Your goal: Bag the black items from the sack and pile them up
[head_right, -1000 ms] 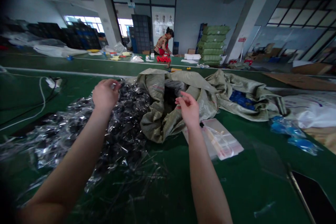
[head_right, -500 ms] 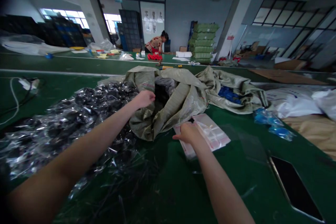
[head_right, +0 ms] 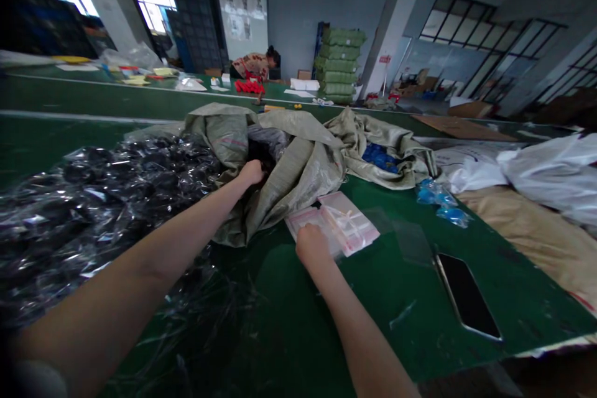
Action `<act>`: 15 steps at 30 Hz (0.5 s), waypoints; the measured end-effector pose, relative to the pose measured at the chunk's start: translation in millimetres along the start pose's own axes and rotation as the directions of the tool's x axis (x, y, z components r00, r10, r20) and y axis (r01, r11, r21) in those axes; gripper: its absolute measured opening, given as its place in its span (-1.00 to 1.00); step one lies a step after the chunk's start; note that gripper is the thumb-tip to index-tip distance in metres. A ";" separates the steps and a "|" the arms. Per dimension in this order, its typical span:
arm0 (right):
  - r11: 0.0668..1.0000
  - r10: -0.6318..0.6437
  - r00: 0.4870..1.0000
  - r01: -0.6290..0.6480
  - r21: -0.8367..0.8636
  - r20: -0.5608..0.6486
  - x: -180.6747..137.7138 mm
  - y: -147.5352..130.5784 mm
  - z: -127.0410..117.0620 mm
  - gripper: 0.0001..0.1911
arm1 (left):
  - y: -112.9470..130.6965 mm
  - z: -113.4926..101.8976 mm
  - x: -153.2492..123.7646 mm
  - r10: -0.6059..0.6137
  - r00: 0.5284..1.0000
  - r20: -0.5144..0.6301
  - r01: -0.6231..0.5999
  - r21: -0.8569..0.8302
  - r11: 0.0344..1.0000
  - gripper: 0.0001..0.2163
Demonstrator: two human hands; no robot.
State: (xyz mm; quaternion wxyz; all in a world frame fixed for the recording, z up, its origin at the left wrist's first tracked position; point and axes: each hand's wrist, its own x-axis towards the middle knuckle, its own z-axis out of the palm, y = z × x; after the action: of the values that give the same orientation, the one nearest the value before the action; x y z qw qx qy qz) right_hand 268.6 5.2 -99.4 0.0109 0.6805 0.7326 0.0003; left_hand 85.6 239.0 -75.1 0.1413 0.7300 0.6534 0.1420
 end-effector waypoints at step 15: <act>0.994 0.077 0.995 -0.072 0.086 -0.062 -6.8 -6.6 8.2 -0.75 | -33.9 -17.5 -127.9 0.239 0.970 0.043 -0.242 0.099 0.965 -0.73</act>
State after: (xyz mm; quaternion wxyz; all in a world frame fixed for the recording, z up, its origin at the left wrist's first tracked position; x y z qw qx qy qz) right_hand 262.6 -2.2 -107.6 -0.0417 0.7069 0.7060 -0.0079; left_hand 34.3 115.7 -75.1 0.0953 0.8123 0.5643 0.1128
